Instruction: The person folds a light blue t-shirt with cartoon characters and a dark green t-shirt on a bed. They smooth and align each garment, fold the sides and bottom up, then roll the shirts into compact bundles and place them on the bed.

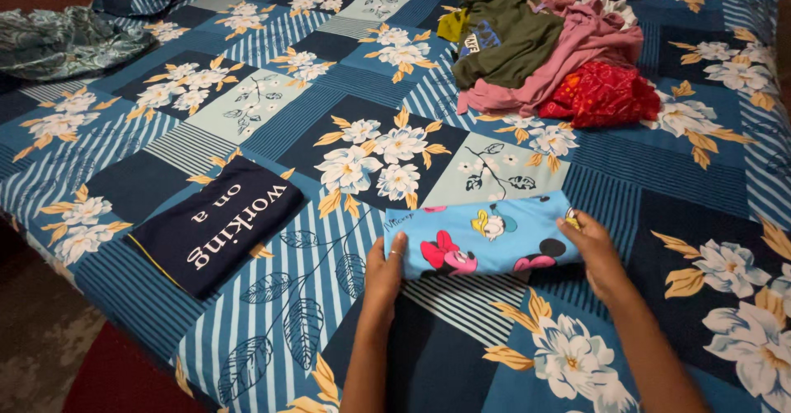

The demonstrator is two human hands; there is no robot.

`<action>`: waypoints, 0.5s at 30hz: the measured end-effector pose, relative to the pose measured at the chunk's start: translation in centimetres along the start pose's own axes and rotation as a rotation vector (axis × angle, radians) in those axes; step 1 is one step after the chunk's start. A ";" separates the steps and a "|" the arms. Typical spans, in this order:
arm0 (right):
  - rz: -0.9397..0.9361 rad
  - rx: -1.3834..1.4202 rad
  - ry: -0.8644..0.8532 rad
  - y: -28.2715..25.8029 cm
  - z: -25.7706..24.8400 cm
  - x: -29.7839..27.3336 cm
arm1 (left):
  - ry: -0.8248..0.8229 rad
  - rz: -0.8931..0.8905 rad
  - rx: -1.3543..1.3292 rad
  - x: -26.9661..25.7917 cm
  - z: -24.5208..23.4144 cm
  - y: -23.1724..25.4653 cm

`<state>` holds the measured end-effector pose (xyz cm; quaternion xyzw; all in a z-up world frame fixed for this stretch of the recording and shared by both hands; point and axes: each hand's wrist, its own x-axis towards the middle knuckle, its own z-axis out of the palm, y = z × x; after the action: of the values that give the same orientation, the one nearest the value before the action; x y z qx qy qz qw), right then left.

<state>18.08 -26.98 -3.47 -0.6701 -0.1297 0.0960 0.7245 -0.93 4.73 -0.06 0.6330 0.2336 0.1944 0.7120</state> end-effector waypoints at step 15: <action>-0.054 0.054 -0.061 -6.2 5.8 0.7 | -0.047 0.054 -0.211 0.5 -5.1 5.5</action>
<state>16.73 -21.82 3.10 -0.6433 -0.1670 0.1002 0.7404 -3.33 9.84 4.86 0.5650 0.1778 0.2223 0.7745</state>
